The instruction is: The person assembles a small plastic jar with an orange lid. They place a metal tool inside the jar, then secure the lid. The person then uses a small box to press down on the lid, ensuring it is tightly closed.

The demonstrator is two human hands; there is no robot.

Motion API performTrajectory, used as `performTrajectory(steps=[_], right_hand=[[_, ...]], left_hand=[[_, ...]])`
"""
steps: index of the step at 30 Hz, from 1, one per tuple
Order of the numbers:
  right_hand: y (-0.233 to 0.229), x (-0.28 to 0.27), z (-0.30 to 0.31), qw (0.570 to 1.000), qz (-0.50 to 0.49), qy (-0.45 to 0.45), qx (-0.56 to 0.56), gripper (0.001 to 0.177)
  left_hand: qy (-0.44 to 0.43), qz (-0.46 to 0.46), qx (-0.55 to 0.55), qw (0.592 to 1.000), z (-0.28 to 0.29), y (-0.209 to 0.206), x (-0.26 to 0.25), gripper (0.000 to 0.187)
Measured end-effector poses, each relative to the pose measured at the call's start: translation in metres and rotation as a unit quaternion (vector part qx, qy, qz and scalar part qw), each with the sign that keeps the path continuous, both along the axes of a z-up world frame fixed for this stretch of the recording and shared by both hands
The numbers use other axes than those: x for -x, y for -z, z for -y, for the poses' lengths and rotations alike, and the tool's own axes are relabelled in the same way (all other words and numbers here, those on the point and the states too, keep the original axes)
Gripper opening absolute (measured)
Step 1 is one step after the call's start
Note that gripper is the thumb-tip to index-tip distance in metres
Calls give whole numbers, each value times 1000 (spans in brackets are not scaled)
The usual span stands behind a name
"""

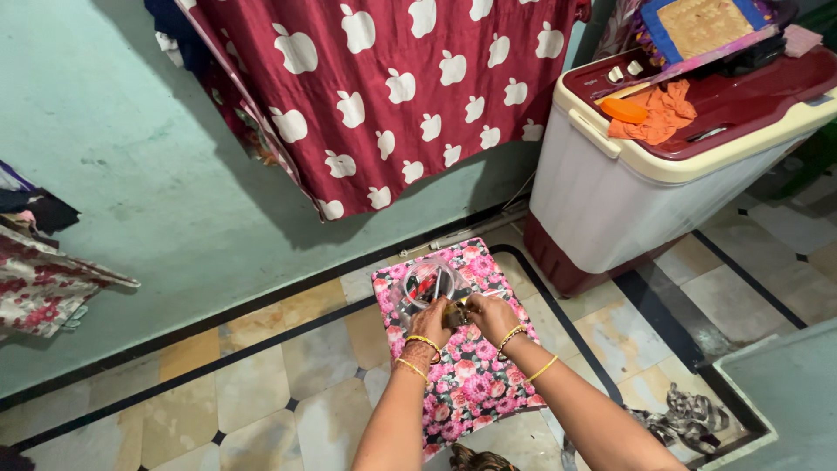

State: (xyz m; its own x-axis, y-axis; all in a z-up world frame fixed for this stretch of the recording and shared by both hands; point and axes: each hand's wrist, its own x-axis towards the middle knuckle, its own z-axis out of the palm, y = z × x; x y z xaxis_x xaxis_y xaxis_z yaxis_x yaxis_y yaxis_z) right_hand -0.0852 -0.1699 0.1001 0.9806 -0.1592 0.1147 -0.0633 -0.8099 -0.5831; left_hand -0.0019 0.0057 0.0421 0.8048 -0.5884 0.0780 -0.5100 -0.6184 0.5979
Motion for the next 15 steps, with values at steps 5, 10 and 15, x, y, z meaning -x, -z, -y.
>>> performTrajectory(steps=[5, 10, 15], right_hand=[[27, -9, 3, 995, 89, 0, -40, 14], [44, -14, 5, 994, 103, 5, -38, 19], [50, -18, 7, 993, 107, 16, -40, 16]], left_hand=[[-2, -27, -18, 999, 0, 8, -5, 66], [4, 1, 15, 1000, 1, 19, -7, 71], [-6, 9, 17, 1000, 1, 17, -7, 70]])
